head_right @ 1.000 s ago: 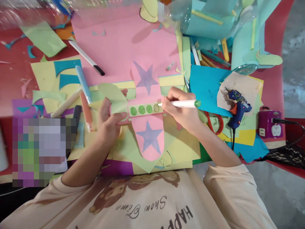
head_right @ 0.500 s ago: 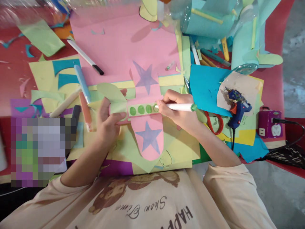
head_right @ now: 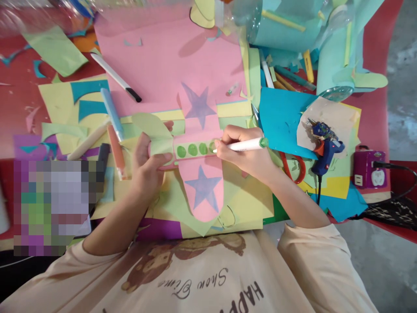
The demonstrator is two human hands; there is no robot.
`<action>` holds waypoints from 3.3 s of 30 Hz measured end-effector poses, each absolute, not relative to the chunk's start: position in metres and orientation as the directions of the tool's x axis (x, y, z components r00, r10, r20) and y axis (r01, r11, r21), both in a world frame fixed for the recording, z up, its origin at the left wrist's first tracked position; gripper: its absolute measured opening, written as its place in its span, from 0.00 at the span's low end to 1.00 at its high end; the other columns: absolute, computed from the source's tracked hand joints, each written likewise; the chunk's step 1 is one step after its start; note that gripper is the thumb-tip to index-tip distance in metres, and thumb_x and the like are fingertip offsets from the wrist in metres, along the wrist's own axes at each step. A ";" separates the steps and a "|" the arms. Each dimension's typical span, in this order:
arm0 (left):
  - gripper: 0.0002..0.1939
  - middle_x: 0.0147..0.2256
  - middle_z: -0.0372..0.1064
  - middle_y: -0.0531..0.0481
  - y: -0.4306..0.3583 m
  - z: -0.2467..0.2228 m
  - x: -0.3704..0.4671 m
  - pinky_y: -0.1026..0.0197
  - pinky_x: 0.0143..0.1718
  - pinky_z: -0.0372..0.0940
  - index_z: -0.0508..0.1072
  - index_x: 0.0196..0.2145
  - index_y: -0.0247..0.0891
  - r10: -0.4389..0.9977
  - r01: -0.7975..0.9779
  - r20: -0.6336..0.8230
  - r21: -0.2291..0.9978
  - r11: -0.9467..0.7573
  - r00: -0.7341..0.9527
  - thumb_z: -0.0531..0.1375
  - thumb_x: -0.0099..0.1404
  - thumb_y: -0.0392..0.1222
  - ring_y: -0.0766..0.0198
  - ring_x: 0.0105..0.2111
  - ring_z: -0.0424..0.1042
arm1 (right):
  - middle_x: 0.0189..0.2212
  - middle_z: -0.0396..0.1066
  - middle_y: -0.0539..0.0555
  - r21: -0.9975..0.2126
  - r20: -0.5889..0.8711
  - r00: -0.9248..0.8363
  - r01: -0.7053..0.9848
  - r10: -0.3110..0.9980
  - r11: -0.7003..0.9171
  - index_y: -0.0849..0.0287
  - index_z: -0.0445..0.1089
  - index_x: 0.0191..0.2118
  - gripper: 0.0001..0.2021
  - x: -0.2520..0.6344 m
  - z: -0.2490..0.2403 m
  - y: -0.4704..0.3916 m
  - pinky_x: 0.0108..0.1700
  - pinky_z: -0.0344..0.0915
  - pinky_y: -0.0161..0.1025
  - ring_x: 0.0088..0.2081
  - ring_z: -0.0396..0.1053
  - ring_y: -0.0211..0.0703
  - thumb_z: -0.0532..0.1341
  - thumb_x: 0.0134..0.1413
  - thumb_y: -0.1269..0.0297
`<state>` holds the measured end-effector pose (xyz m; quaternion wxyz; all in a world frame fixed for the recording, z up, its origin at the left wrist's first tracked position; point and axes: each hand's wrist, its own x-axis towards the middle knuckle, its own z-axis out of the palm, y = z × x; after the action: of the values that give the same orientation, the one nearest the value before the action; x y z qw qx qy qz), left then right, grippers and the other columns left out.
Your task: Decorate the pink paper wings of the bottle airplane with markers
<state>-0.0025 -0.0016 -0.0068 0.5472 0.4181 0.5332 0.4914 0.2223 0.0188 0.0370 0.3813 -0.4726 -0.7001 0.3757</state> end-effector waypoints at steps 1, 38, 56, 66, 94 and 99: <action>0.20 0.37 0.68 0.52 -0.002 -0.007 -0.003 0.57 0.37 0.66 0.72 0.42 0.43 0.983 -0.092 -0.177 0.981 0.172 -0.050 0.61 0.48 0.39 0.59 0.35 0.68 | 0.14 0.57 0.44 -0.890 0.178 -0.260 0.368 0.949 0.268 0.58 0.59 0.19 0.17 0.222 0.037 0.019 0.20 0.53 0.32 0.18 0.54 0.30 0.63 0.55 0.63; 0.20 0.38 0.67 0.52 -0.002 -0.009 -0.004 0.58 0.37 0.66 0.71 0.43 0.42 0.985 -0.093 -0.171 0.982 0.167 -0.031 0.61 0.50 0.40 0.61 0.36 0.68 | 0.14 0.57 0.43 -0.876 0.245 -0.206 0.372 0.947 0.308 0.58 0.60 0.20 0.16 0.220 0.036 0.020 0.21 0.56 0.31 0.18 0.55 0.29 0.61 0.56 0.66; 0.19 0.38 0.67 0.51 -0.002 -0.009 -0.003 0.58 0.37 0.65 0.71 0.43 0.40 0.989 -0.113 -0.148 0.983 0.145 -0.023 0.61 0.51 0.38 0.59 0.36 0.67 | 0.13 0.53 0.43 -0.879 0.206 -0.262 0.373 0.943 0.296 0.58 0.57 0.18 0.17 0.222 0.038 0.020 0.19 0.55 0.30 0.17 0.51 0.29 0.61 0.54 0.68; 0.21 0.40 0.69 0.51 -0.001 -0.014 -0.007 0.58 0.39 0.63 0.71 0.45 0.41 0.993 -0.116 -0.120 0.986 0.119 -0.004 0.63 0.51 0.39 0.58 0.39 0.66 | 0.14 0.55 0.43 -0.876 0.242 -0.209 0.373 0.948 0.305 0.57 0.58 0.20 0.16 0.221 0.037 0.021 0.22 0.61 0.31 0.17 0.54 0.29 0.60 0.56 0.66; 0.18 0.42 0.69 0.50 -0.002 -0.011 -0.005 0.56 0.39 0.67 0.71 0.42 0.43 0.989 -0.072 -0.143 0.988 0.140 -0.036 0.61 0.50 0.38 0.57 0.38 0.69 | 0.13 0.54 0.43 -0.879 0.188 -0.229 0.395 0.955 0.267 0.57 0.57 0.18 0.17 0.223 0.036 0.019 0.19 0.54 0.32 0.17 0.52 0.30 0.61 0.54 0.64; 0.20 0.41 0.69 0.50 -0.001 -0.010 -0.004 0.58 0.38 0.65 0.71 0.43 0.43 0.990 -0.076 -0.133 0.989 0.131 -0.033 0.61 0.50 0.38 0.58 0.38 0.68 | 0.14 0.57 0.44 -0.881 0.233 -0.175 0.378 0.956 0.284 0.57 0.60 0.19 0.16 0.222 0.035 0.020 0.20 0.56 0.32 0.18 0.55 0.31 0.60 0.56 0.64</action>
<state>-0.0043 -0.0015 -0.0100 0.5404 0.4374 0.5228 0.4934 0.2223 0.0199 0.0345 0.4176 -0.4878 -0.6839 0.3463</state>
